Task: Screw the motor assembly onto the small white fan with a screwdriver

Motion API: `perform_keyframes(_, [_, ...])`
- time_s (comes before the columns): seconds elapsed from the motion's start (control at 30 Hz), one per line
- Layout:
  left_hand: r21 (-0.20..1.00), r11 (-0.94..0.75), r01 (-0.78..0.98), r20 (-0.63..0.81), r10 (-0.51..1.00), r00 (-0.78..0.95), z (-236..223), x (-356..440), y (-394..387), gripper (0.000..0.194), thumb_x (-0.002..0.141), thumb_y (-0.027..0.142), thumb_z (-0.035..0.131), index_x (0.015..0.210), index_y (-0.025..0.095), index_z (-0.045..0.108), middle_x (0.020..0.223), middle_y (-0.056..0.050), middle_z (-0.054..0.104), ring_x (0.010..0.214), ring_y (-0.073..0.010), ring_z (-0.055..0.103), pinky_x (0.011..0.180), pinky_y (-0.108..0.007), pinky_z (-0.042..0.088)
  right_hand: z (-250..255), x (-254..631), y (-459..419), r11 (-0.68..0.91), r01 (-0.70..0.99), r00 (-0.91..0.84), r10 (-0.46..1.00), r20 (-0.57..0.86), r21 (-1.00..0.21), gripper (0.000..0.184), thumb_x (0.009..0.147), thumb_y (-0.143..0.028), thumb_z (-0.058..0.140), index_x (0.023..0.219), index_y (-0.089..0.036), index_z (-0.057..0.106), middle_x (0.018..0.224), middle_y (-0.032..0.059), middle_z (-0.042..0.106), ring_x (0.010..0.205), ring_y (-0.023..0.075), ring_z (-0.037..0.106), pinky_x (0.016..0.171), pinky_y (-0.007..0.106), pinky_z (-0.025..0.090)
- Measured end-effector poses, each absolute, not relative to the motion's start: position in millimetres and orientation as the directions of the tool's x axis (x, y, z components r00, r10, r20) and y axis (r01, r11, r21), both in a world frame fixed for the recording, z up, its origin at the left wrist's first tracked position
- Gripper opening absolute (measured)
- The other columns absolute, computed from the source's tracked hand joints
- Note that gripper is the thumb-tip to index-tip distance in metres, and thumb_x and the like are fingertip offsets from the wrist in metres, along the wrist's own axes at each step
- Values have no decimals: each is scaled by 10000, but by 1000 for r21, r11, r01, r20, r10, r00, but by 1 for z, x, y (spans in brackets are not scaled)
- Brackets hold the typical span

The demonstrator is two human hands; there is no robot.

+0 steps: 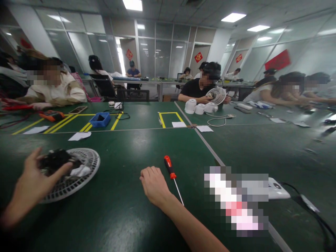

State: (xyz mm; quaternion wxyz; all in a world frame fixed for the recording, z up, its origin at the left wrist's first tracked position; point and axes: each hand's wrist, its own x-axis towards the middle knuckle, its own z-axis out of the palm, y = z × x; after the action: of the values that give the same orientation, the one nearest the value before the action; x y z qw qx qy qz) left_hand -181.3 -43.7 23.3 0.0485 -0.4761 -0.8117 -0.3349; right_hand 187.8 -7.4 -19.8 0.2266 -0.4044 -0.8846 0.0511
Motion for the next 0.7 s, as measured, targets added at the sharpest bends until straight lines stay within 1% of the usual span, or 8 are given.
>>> perform_keyframes(0.03, [543,328,773,355,745,-565,22,-163,-36,983,748,700,678,1531,290,247,1419,-110,552,1183,-413,623,965,-644,512,-20,188,-7,667,690,-567,739,364,-280,120,1011,-147,485,966,-169,595,933,80,656,829,222,557,739,339,419])
perform_keyframes(0.07, [567,259,782,354,781,-515,20,-143,-30,955,774,668,671,1536,284,242,1418,-110,557,1202,-390,618,1001,-620,502,-21,188,-8,667,688,-564,740,367,-286,122,1013,-147,479,965,-170,589,927,80,653,822,222,555,733,339,416])
perform_keyframes(0.13, [590,54,806,451,805,-384,18,-106,-18,961,781,611,697,1544,253,234,1383,-130,582,1217,-367,613,1047,-594,481,-21,189,-8,667,681,-559,740,373,-302,122,1013,-146,470,967,-172,580,920,79,649,812,220,553,724,336,413])
perform_keyframes(0.27, [633,-199,748,524,822,-225,11,-50,-1,1077,780,547,736,1576,258,69,1336,-143,611,1202,-325,625,1072,-581,464,-19,189,-13,696,640,-586,716,379,-326,96,999,-143,483,972,-179,568,938,61,644,824,207,556,749,322,422])
perform_keyframes(0.37, [663,-348,662,550,827,-117,4,-27,5,1097,802,499,733,1576,263,-8,1398,-143,566,1266,-286,585,1116,-550,440,-16,191,-20,714,608,-603,700,384,-348,88,990,-145,493,968,-184,569,955,53,646,825,199,557,761,313,423])
perform_keyframes(0.47, [631,-419,652,577,816,-35,-7,-16,4,1082,819,470,722,1578,258,-18,1520,-172,439,1381,-310,479,1165,-573,378,-13,192,-26,707,591,-584,708,398,-389,102,987,-144,483,952,-183,569,929,51,648,794,200,548,731,313,409])
perform_keyframes(0.6, [543,-447,710,635,773,1,-23,-17,-8,1038,836,437,705,1581,255,6,1608,-184,283,1482,-347,325,1208,-606,294,-12,191,-30,698,560,-561,716,416,-446,105,985,-153,481,938,-186,569,893,44,652,768,195,551,716,308,400])
perform_keyframes(0.7, [442,-505,741,735,678,23,-28,-20,-19,980,842,398,675,1578,258,44,1643,-165,195,1525,-370,206,1220,-639,239,-13,188,-33,694,522,-556,718,420,-496,84,978,-157,506,934,-187,571,865,30,649,739,181,546,701,298,391])
